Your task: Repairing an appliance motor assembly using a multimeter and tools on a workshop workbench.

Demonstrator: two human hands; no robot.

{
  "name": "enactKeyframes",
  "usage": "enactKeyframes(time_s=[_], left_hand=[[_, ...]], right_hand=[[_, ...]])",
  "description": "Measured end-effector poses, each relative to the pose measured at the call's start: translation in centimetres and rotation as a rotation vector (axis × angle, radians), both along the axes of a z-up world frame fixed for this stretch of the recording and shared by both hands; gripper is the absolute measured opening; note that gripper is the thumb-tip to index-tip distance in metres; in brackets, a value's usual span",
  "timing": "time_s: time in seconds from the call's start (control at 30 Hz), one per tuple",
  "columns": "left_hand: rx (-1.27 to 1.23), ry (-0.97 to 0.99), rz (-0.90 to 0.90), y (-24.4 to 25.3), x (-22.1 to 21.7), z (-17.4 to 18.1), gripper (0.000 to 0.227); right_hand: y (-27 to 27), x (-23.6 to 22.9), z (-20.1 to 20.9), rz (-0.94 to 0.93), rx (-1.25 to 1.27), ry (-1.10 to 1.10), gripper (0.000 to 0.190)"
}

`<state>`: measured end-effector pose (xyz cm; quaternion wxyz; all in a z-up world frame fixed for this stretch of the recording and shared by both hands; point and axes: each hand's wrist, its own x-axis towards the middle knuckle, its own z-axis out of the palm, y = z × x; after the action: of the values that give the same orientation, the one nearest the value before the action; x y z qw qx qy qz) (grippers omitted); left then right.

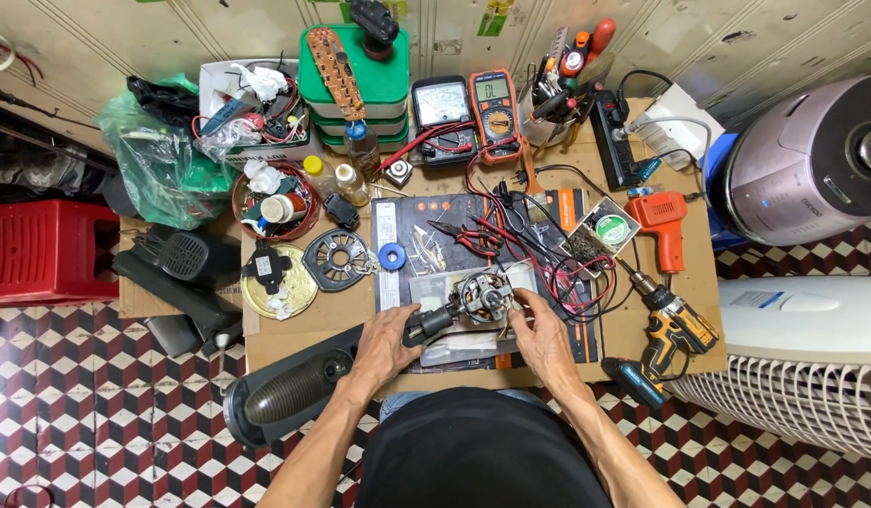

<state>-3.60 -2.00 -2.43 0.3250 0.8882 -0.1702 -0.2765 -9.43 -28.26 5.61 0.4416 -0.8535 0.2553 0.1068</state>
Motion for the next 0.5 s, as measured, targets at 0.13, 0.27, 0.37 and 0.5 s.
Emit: enactKeyframes(time_s=[0.13,0.27,0.37,0.5], left_hand=[[-0.013,0.005,0.038,0.1,-0.7,0.8,0.076],[-0.045,-0.049,0.084,0.0,-1.0,1.0,0.078],[-0.042,-0.073,0.141,-0.5,-1.4,1.3,0.077],[-0.059,-0.214,0.160,-1.2,-2.0,0.3,0.084]], right_hand=[[-0.4,-0.1,-1.1,0.007,0.011,-0.023,0.048],[-0.4,-0.1,-1.1,0.029,-0.002,-0.015,0.049],[-0.9,-0.5,-2.2,0.036,-0.024,-0.023,0.050],[-0.8,-0.6,-3.2,-0.001,-0.058,-0.002,0.051]])
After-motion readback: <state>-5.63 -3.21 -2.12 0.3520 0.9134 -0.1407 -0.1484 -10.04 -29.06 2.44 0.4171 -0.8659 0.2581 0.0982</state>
